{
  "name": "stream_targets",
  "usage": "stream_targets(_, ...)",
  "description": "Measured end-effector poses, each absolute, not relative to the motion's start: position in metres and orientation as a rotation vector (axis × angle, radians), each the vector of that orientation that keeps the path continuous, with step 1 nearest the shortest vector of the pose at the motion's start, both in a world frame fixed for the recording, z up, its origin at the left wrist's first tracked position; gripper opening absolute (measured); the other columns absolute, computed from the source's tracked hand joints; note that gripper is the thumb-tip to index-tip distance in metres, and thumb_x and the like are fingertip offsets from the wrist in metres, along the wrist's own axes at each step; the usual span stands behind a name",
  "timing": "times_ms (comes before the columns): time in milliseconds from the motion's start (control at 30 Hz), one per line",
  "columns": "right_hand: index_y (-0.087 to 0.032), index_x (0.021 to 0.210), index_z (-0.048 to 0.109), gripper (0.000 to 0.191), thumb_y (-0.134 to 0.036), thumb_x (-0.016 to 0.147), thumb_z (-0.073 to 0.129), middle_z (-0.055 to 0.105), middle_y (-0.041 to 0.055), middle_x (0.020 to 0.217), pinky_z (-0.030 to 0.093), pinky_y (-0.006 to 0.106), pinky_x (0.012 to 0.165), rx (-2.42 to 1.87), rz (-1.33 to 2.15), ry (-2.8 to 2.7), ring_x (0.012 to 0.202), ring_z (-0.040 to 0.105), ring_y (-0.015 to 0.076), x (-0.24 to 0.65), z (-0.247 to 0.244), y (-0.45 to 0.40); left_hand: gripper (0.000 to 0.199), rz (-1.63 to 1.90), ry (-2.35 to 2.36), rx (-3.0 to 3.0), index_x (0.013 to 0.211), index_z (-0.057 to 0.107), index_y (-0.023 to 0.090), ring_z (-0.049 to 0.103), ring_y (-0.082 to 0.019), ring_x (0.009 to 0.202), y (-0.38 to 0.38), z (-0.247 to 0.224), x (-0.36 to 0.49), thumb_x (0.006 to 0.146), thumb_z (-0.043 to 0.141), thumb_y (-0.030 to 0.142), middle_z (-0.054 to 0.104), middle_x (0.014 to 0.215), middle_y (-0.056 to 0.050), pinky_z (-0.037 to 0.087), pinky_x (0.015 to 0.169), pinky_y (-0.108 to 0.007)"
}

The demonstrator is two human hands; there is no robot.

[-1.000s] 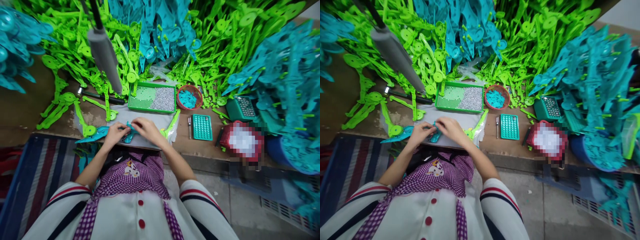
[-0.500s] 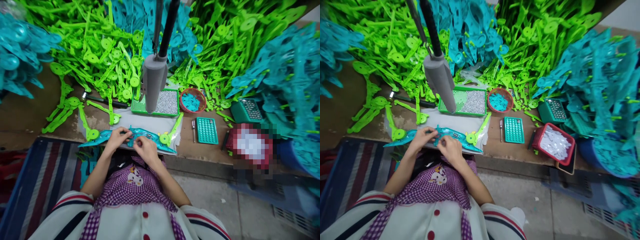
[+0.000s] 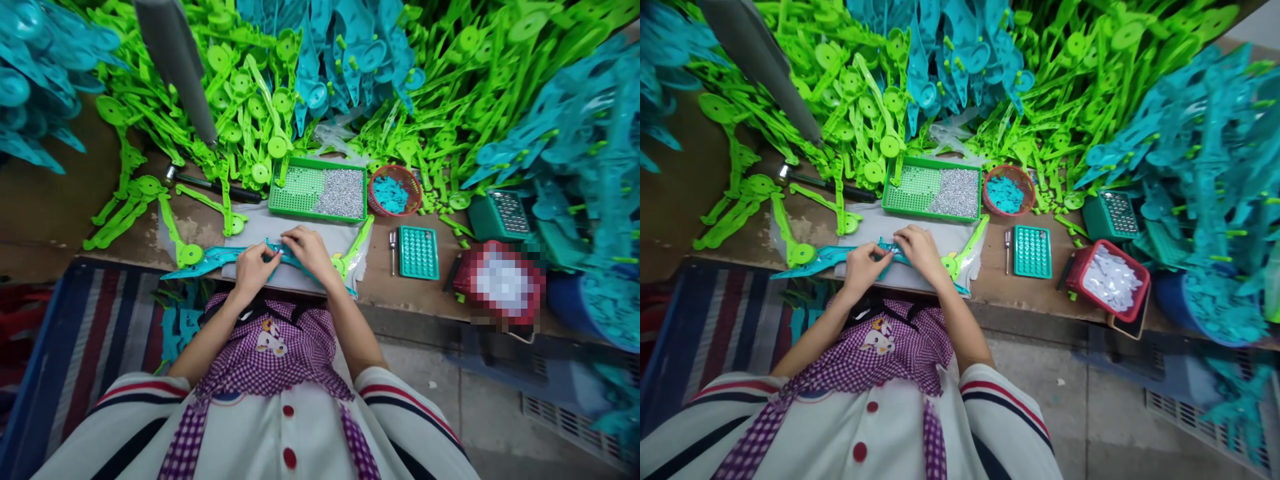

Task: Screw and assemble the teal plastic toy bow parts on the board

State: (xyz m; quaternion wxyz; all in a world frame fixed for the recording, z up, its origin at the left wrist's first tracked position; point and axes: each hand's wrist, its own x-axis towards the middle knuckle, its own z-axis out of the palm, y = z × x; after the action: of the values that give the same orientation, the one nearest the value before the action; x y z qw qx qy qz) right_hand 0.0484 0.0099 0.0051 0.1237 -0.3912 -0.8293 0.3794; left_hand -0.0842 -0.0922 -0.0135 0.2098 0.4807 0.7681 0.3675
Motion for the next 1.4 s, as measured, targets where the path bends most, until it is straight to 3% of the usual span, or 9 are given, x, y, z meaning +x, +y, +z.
stream_targets(200, -0.018, 0.108, 0.065, 0.026, -0.03, 0.098, 0.044, 0.067, 0.0108, 0.103, 0.037, 0.035, 0.086, -1.074, 0.695, -2.559, 0.094, 0.059, 0.0226, 0.061, 0.005, -0.006, 0.02, 1.065, 2.181, 1.1, 0.06, 0.058, 0.021, 0.05, -0.012, 0.051, -0.085, -0.015, -0.081, 0.072, 0.07, 0.031, 0.059, 0.054, 0.004, 0.035, 0.054, -0.025)
stream_targets(400, -0.015, 0.107, 0.064, 0.025, -0.024, 0.099, 0.041, 0.068, 0.0129, 0.102, 0.033, 0.035, 0.084, -1.007, 0.509, -2.786, 0.095, 0.058, 0.0241, 0.049, -0.003, -0.012, 0.019, 1.147, 2.031, 1.138, 0.063, 0.058, 0.02, 0.04, -0.008, 0.046, -0.091, -0.013, -0.084, 0.074, 0.068, 0.031, 0.068, 0.066, 0.003, 0.035, 0.051, -0.024)
stream_targets(500, -0.016, 0.104, 0.064, 0.027, -0.023, 0.099, 0.038, 0.068, 0.0121, 0.097, 0.032, 0.036, 0.085, -0.998, 0.515, -2.772, 0.091, 0.058, 0.0235, 0.046, -0.006, -0.01, 0.017, 1.166, 2.012, 1.185, 0.064, 0.06, 0.02, 0.045, -0.009, 0.049, -0.095, -0.016, -0.084, 0.076, 0.067, 0.03, 0.07, 0.068, 0.002, 0.038, 0.052, -0.024)
stream_targets(700, -0.019, 0.106, 0.065, 0.027, -0.022, 0.1, 0.039, 0.069, 0.0096, 0.111, 0.026, 0.037, 0.09, -0.905, 0.678, -2.705, 0.102, 0.059, 0.0204, 0.052, -0.007, -0.008, 0.016, 1.192, 1.966, 1.349, 0.067, 0.059, 0.021, 0.059, -0.014, 0.064, -0.1, -0.025, -0.085, 0.079, 0.067, 0.027, 0.07, 0.071, 0.0, 0.047, 0.063, -0.027)
stream_targets(1033, -0.019, 0.099, 0.066, 0.022, -0.022, 0.097, 0.044, 0.072, 0.0073, 0.102, 0.025, 0.034, 0.086, -0.782, 0.849, -2.812, 0.095, 0.06, 0.0191, 0.049, -0.004, 0.014, 0.016, 1.171, 2.003, 1.562, 0.068, 0.06, 0.022, 0.062, -0.016, 0.068, -0.101, -0.034, -0.086, 0.082, 0.067, 0.023, 0.068, 0.069, 0.001, 0.048, 0.069, -0.028)
stream_targets(1233, -0.018, 0.096, 0.067, 0.024, -0.023, 0.098, 0.043, 0.072, 0.0081, 0.1, 0.024, 0.035, 0.089, -0.8, 0.756, -2.799, 0.091, 0.059, 0.0185, 0.047, -0.007, 0.014, 0.018, 1.173, 2.041, 1.558, 0.067, 0.059, 0.022, 0.063, -0.016, 0.069, -0.101, -0.036, -0.086, 0.083, 0.066, 0.025, 0.068, 0.069, 0.001, 0.048, 0.069, -0.028)
stream_targets(1400, -0.018, 0.092, 0.067, 0.015, -0.024, 0.095, 0.053, 0.072, 0.0055, 0.097, 0.026, 0.033, 0.087, -0.869, 0.952, -2.696, 0.093, 0.061, 0.0179, 0.044, -0.01, 0.015, 0.018, 1.159, 2.044, 1.535, 0.068, 0.059, 0.021, 0.063, -0.015, 0.068, -0.1, -0.036, -0.09, 0.083, 0.066, 0.028, 0.068, 0.068, 0.001, 0.047, 0.068, -0.027)
